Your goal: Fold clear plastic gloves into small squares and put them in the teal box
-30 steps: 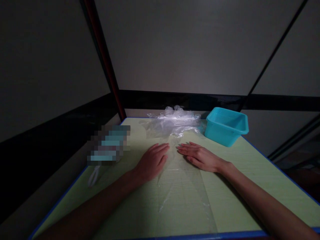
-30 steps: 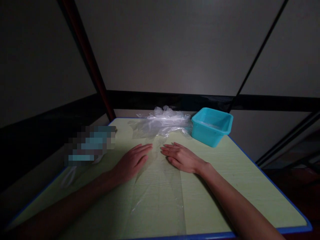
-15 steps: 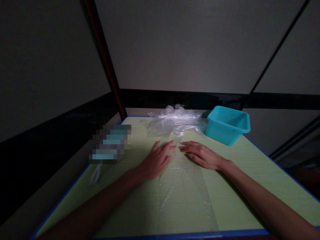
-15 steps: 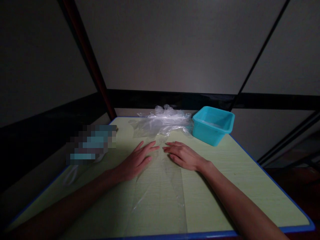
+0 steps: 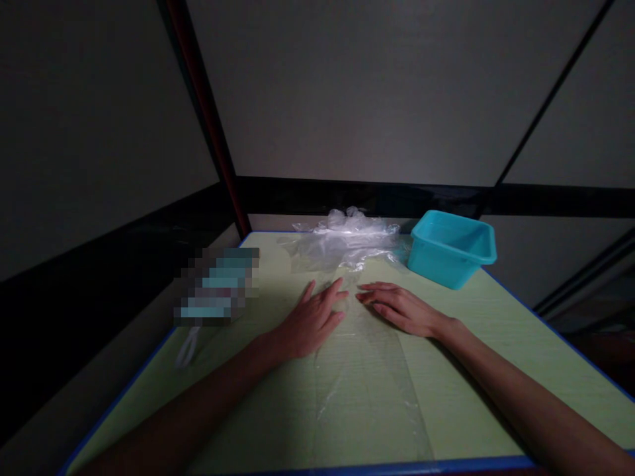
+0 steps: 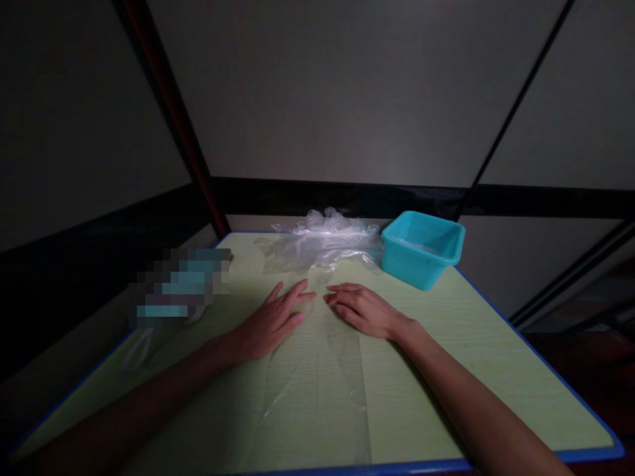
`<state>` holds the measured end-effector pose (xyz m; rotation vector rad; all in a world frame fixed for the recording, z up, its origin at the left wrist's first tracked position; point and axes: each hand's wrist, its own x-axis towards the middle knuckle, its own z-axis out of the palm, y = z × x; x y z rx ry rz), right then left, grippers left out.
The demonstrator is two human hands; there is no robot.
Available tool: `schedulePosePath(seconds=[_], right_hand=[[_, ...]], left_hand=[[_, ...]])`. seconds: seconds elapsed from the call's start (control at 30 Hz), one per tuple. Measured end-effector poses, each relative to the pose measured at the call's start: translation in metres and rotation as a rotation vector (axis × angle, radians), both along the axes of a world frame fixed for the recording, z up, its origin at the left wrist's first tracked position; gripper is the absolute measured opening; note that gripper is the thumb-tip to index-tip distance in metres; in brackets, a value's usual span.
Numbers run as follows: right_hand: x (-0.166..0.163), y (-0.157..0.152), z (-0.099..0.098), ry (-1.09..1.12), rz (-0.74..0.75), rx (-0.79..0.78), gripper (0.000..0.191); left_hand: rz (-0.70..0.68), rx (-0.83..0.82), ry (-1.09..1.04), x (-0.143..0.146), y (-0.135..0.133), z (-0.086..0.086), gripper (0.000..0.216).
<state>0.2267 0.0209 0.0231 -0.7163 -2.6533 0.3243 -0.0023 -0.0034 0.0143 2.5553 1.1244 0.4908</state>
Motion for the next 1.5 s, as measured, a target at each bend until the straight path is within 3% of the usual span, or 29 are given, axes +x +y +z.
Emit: schedulePosePath(seconds=[0.4, 0.8, 1.17, 1.5], right_hand=[[0.0015, 0.0022, -0.0014, 0.049, -0.003, -0.032, 0.026], [-0.0002, 0.0029, 0.0008, 0.057, 0.016, -0.015, 0.026], [0.0018, 0.0029, -0.002, 0.079, 0.016, -0.061, 0.026], [0.0075, 0.003, -0.0024, 0.396, -0.176, -0.258, 0.027]], left_hand=[[0.011, 0.015, -0.004, 0.0006, 0.0006, -0.0001, 0.051], [0.028, 0.015, 0.031, 0.0023, -0.0001, 0.002, 0.074], [-0.03, 0.036, 0.073, -0.0033, -0.0003, 0.0002, 0.08], [-0.025, -0.005, 0.004, -0.0039, 0.0002, 0.0005, 0.086]])
